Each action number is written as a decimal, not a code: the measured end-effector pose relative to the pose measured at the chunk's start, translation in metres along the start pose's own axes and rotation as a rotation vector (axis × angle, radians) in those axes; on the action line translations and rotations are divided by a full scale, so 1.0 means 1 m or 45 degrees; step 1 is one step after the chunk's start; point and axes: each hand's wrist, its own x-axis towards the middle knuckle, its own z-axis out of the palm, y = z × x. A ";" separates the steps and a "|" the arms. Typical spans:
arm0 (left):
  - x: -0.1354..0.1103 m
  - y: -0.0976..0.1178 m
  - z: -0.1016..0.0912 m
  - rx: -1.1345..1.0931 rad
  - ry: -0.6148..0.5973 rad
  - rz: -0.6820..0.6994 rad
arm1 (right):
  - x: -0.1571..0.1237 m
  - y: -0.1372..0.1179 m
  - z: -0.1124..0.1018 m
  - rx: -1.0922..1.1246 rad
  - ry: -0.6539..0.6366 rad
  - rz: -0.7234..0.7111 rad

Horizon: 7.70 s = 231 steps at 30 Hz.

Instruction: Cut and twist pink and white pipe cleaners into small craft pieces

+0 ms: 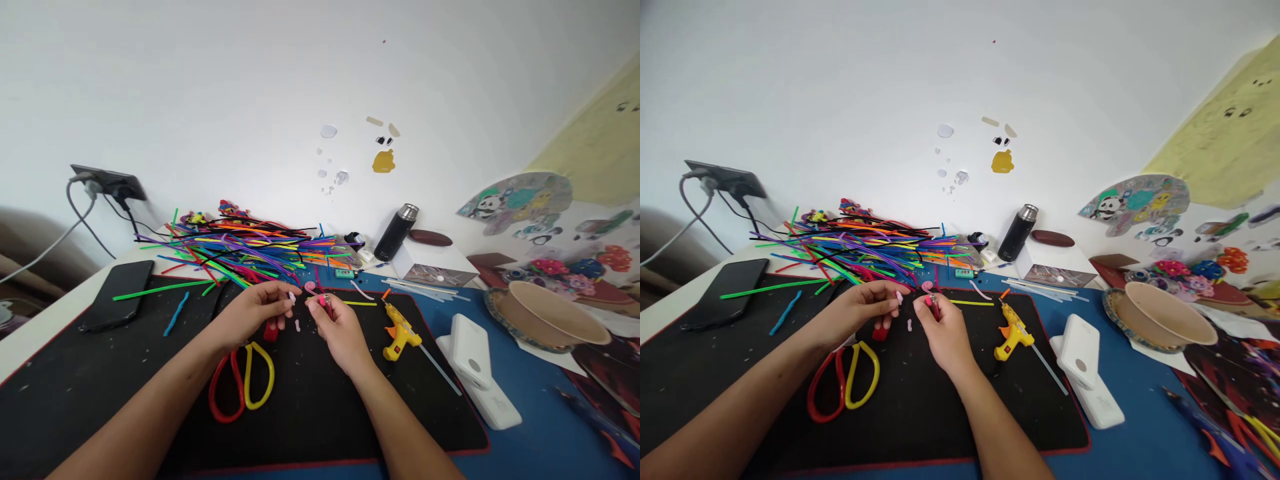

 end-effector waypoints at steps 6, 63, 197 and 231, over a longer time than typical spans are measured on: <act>0.001 0.004 -0.002 -0.185 0.254 -0.003 | 0.003 -0.009 -0.018 -0.621 0.205 -0.210; 0.013 0.014 -0.055 -0.921 0.770 0.275 | -0.039 -0.018 0.051 0.352 -0.832 0.605; 0.003 0.007 0.005 -0.219 0.376 0.160 | -0.024 -0.012 0.037 0.218 -0.293 0.155; 0.001 0.007 0.000 -0.315 0.328 0.132 | -0.023 -0.004 0.035 0.133 -0.338 0.130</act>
